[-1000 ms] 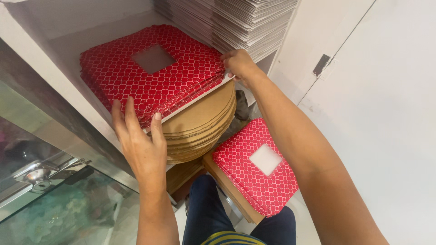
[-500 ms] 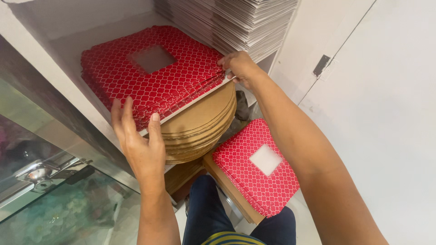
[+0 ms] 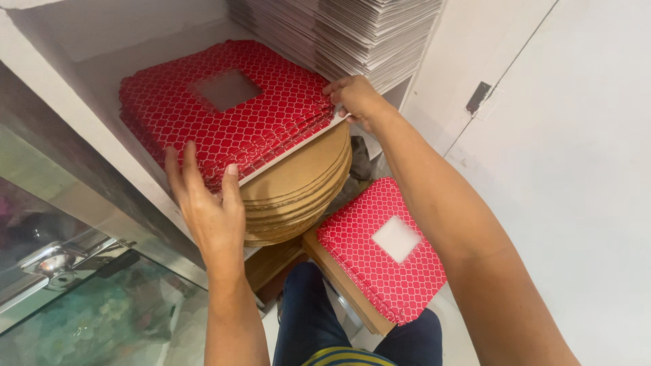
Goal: The person picks up, counts, and sorts red patterned cardboard cake boxes from a storage shelf, placing them down or checking them individually by hand.
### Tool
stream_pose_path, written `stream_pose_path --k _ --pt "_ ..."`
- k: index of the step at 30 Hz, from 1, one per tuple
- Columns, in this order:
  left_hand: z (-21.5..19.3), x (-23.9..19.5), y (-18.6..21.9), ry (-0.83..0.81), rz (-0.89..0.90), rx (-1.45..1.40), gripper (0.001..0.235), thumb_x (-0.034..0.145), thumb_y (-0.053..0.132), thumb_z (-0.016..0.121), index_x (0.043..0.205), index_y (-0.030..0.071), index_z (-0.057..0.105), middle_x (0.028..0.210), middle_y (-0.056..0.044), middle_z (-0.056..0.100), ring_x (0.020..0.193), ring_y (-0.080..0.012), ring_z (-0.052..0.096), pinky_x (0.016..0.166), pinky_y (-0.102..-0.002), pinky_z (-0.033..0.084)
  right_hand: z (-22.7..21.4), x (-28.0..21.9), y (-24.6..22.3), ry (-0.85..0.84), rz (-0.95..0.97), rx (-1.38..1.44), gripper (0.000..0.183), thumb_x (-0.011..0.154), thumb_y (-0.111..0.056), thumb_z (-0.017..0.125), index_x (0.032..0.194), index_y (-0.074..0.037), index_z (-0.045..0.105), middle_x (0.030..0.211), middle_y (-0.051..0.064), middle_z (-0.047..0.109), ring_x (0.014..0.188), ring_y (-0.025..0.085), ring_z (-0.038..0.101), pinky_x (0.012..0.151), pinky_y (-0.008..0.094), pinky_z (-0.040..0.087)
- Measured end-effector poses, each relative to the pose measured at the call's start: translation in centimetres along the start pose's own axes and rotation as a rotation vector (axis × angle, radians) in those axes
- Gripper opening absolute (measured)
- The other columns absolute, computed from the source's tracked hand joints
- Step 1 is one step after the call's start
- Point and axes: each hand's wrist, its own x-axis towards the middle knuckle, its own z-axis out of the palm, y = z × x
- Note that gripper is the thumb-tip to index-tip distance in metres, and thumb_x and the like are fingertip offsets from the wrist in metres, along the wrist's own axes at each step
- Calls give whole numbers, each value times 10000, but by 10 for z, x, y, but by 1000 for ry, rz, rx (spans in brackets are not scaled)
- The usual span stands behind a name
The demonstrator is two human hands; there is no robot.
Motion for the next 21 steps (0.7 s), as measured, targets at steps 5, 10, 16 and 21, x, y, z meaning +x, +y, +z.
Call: stream_pose_path --k 5,10,16,21 --pt "0 0 0 -4 -15 28 610 969 197 722 1501 55 460 1491 -288 366 1366 -516 419 1100 -629 360 -1 -2 -2 -34 56 98 353 833 -160 607 1166 -104 710 836 51 637 492 58 580 367 152 461" --pt "7 -1 -10 5 2 68 626 953 219 743 1497 61 476 1458 -295 401 1353 -525 418 1099 -638 342 -7 -7 -5 -102 76 320 323 871 -178 646 1170 -62 686 856 67 624 509 72 568 355 153 426" --pt "7 -1 -9 15 8 69 596 964 237 737 1479 58 496 1451 -287 416 1346 -516 418 1097 -638 338 -2 -26 -34 -193 71 450 299 920 -286 651 1141 -86 673 981 52 701 602 56 622 461 157 509" --pt "-1 0 3 -43 -3 38 525 1025 300 609 1432 -6 485 1480 -325 411 1370 -511 370 1096 -632 324 6 -48 -67 -155 97 695 588 804 -296 680 1294 -11 526 1403 305 584 1243 403 608 882 391 586"
